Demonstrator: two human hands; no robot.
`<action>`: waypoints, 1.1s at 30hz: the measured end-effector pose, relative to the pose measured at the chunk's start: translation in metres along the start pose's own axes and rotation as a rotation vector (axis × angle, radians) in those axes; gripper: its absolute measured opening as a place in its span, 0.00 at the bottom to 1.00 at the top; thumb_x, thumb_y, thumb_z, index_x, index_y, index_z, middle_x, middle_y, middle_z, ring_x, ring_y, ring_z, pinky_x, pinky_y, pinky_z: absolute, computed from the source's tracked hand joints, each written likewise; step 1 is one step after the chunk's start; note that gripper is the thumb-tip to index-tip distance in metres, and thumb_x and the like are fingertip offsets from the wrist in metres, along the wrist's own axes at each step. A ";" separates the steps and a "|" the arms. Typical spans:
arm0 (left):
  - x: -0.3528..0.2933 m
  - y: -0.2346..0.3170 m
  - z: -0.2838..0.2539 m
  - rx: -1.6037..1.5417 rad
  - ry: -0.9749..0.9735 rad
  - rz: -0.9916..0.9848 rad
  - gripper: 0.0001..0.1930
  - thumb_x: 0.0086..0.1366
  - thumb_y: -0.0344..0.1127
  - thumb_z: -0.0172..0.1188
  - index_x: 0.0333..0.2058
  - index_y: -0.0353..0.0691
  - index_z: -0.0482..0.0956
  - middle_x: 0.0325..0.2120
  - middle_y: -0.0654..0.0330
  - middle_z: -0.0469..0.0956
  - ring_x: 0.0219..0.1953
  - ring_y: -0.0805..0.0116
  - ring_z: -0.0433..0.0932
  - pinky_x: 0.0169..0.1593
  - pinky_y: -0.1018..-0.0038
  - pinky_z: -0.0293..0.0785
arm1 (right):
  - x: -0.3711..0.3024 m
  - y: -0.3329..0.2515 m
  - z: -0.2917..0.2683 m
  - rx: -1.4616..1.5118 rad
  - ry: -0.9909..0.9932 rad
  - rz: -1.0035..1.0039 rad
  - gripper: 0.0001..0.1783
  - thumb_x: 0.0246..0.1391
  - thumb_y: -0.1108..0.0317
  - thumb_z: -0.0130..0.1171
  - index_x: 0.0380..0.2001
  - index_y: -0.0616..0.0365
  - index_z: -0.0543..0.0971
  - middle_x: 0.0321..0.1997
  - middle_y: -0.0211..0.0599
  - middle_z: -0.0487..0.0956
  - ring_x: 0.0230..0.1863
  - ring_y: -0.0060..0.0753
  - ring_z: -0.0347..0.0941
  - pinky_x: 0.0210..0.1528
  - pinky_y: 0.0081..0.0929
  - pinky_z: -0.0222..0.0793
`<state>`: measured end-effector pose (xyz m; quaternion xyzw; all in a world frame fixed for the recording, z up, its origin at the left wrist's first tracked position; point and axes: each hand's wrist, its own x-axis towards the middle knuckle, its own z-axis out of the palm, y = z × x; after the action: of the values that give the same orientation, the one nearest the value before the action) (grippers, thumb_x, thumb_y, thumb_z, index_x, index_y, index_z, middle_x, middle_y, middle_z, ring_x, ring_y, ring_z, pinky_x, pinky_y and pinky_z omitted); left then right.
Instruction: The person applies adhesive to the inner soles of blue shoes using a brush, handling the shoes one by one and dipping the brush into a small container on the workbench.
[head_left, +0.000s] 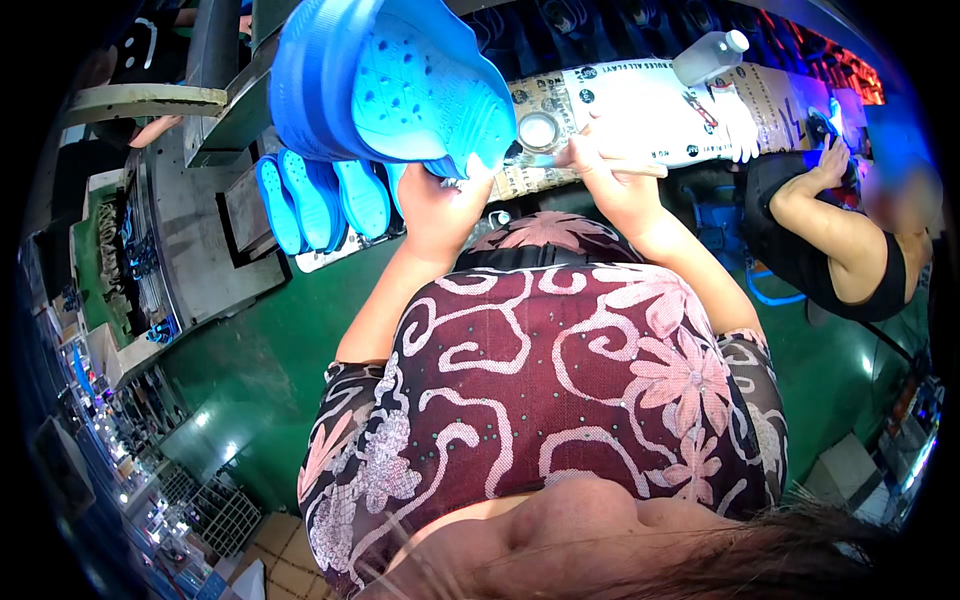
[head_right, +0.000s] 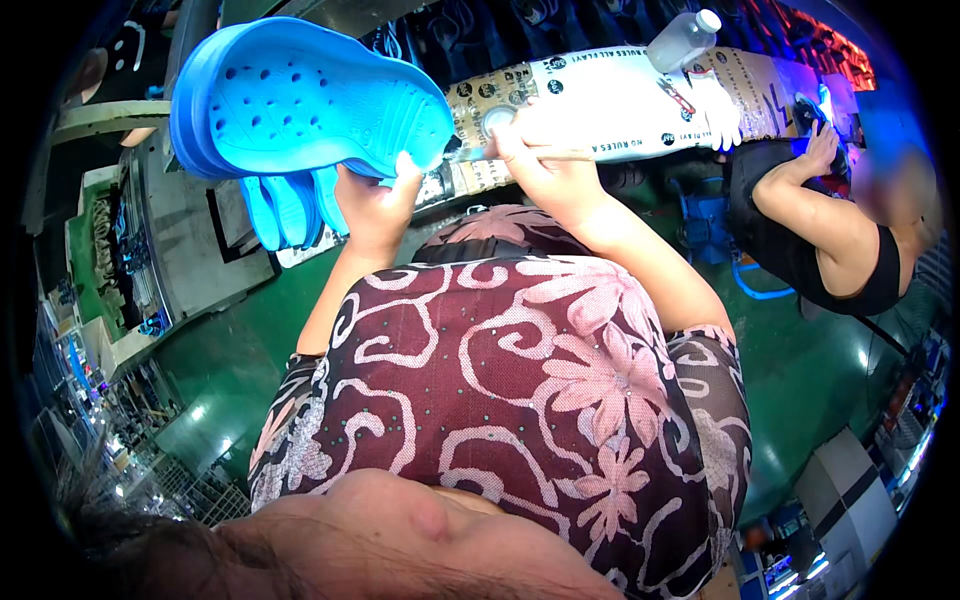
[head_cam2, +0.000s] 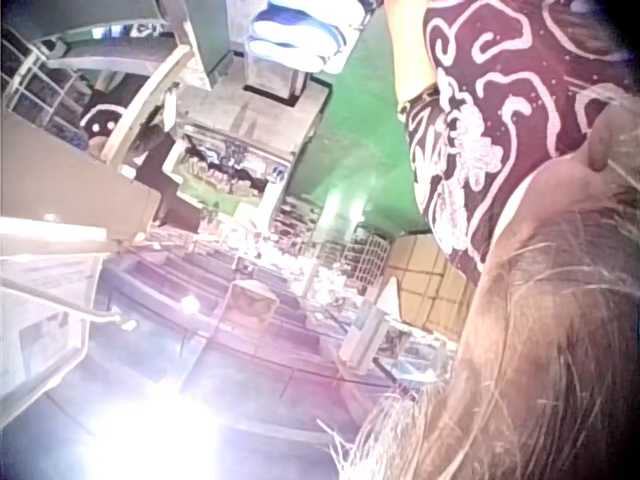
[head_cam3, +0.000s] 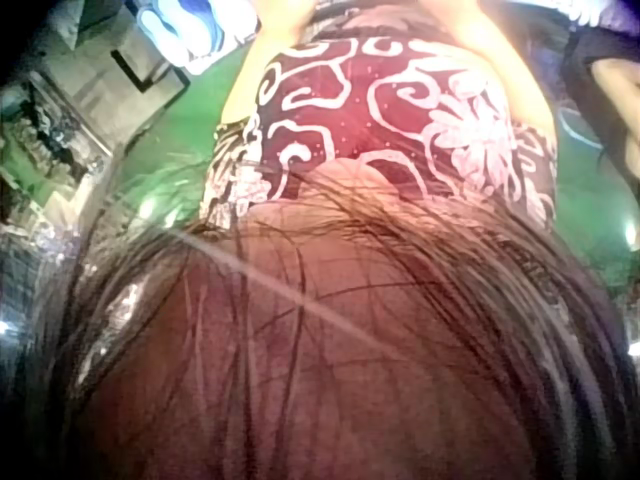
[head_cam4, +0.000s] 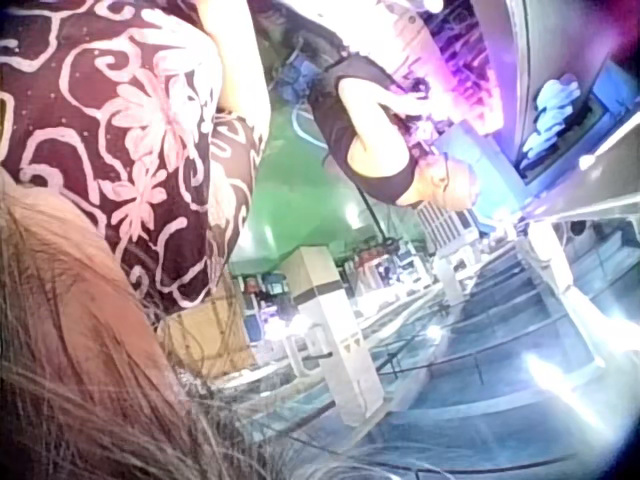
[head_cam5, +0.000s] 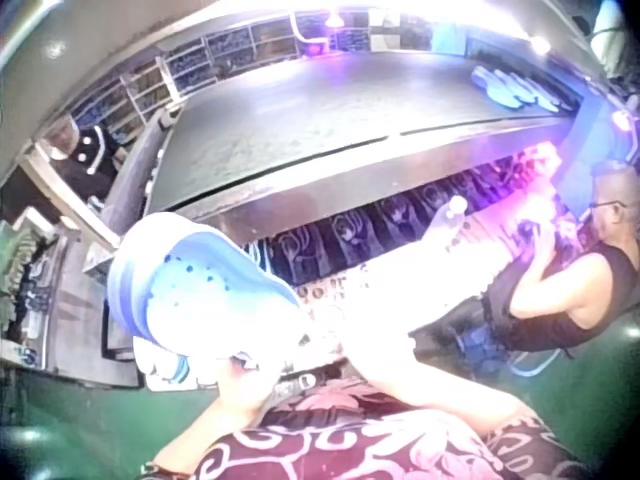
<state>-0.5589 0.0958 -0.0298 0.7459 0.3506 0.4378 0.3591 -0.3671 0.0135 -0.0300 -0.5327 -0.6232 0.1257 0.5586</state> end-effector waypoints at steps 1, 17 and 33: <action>0.000 0.001 0.001 -0.002 0.004 0.005 0.17 0.49 0.26 0.58 0.39 0.30 0.71 0.30 0.51 0.78 0.33 0.63 0.78 0.38 0.73 0.72 | -0.003 0.002 -0.003 0.004 0.027 0.015 0.12 0.52 0.71 0.51 0.17 0.60 0.78 0.15 0.35 0.72 0.19 0.32 0.65 0.28 0.28 0.59; 0.016 0.008 -0.002 -0.045 -0.062 0.101 0.17 0.48 0.24 0.58 0.40 0.30 0.72 0.34 0.55 0.76 0.36 0.64 0.75 0.41 0.70 0.70 | -0.025 0.003 -0.027 0.088 0.224 0.282 0.14 0.56 0.72 0.47 0.20 0.64 0.76 0.19 0.32 0.75 0.21 0.22 0.68 0.39 0.28 0.65; 0.231 0.132 0.143 -1.029 -1.122 -0.444 0.19 0.55 0.35 0.60 0.42 0.31 0.68 0.27 0.54 0.76 0.23 0.75 0.77 0.19 0.84 0.73 | -0.088 0.002 -0.065 0.179 0.610 0.682 0.19 0.59 0.61 0.48 0.22 0.63 0.77 0.21 0.30 0.75 0.23 0.18 0.65 0.28 0.17 0.63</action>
<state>-0.3164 0.1912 0.1233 0.5081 0.0115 0.0216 0.8610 -0.3287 -0.0849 -0.0582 -0.6695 -0.2065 0.1931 0.6869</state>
